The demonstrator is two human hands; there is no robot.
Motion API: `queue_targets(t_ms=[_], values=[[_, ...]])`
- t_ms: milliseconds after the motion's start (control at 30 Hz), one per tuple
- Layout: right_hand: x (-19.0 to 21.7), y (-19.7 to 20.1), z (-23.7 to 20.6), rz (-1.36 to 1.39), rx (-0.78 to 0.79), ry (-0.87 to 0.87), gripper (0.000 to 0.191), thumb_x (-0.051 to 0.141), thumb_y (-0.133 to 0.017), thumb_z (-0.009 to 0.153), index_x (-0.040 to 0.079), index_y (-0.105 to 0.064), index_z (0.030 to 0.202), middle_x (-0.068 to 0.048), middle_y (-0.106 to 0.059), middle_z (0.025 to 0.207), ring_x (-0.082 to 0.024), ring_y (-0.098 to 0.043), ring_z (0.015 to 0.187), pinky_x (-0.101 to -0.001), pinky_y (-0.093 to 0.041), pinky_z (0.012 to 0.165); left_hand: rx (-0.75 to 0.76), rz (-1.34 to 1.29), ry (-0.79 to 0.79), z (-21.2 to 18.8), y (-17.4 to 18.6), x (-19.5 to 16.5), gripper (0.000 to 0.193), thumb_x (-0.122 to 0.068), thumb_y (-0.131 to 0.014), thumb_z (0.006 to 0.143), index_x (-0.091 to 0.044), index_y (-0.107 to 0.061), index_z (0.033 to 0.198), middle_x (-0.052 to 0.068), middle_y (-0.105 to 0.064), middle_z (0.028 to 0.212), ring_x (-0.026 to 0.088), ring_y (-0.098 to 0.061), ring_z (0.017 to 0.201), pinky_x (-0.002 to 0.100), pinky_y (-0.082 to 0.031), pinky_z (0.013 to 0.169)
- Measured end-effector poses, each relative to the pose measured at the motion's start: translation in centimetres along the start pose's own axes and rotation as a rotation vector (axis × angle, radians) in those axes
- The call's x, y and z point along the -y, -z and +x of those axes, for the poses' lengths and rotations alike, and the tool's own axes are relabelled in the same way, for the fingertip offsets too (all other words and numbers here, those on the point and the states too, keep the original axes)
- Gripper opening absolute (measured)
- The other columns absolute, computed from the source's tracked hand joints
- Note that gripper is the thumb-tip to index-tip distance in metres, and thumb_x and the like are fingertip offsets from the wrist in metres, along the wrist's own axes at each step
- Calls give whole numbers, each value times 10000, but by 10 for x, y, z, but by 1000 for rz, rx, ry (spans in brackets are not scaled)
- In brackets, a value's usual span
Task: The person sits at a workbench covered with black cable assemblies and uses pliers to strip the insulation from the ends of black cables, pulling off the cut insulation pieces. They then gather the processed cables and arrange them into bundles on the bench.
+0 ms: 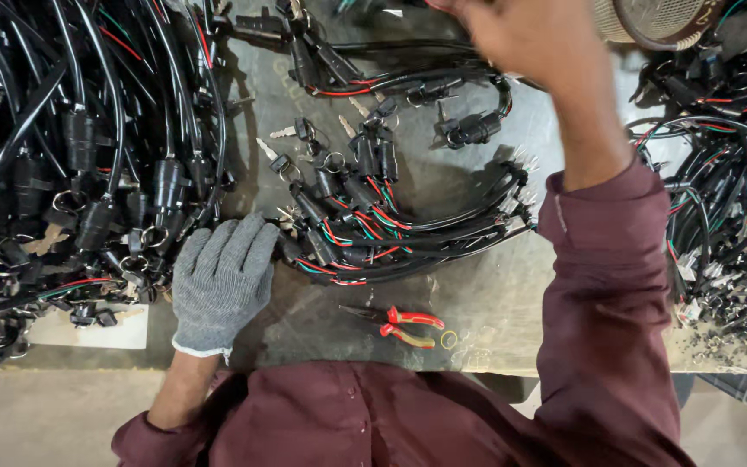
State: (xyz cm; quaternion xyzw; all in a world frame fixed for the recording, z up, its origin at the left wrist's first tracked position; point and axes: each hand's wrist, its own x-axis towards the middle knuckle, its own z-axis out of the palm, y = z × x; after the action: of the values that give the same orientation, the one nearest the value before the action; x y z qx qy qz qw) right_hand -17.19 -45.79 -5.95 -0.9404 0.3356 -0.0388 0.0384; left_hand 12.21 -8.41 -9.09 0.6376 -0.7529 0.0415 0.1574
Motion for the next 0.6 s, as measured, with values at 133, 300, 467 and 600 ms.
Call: queue_targets(t_ms=[133, 300, 467, 600], values=[[60, -8, 5, -76, -158, 293, 791, 715, -752, 709, 13, -733, 1072, -158, -699, 883, -351, -690, 855, -476, -495, 734, 2, 12, 0, -1, -1, 1, 505, -197, -744, 882, -167, -629, 1372, 31, -634, 1388, 243, -600, 1244, 452, -428, 1109], [63, -23, 23, -8, 196, 149, 597, 579, -814, 852, 54, -690, 1108, -172, -706, 1009, -393, -661, 1003, -532, -464, 867, -15, 5, -9, 0, 2, 1, 493, -199, -752, 897, -163, -632, 1375, 32, -636, 1391, 239, -598, 1249, 449, -426, 1116], [49, -33, 37, 61, 382, 28, 535, 409, -798, 860, 82, -654, 1258, -221, -691, 1118, -437, -635, 1068, -548, -488, 862, -12, 8, -6, 0, 4, 0, 515, -204, -756, 864, -157, -631, 1362, 43, -648, 1365, 247, -608, 1221, 452, -433, 1096], [47, -35, 39, 229, 355, 195, 596, 369, -798, 932, 2, -578, 1346, -249, -666, 1222, -451, -624, 1107, -529, -489, 889, -38, -19, -16, -2, 5, 0, 511, -194, -760, 882, -144, -623, 1372, 48, -641, 1368, 250, -606, 1234, 456, -434, 1111]])
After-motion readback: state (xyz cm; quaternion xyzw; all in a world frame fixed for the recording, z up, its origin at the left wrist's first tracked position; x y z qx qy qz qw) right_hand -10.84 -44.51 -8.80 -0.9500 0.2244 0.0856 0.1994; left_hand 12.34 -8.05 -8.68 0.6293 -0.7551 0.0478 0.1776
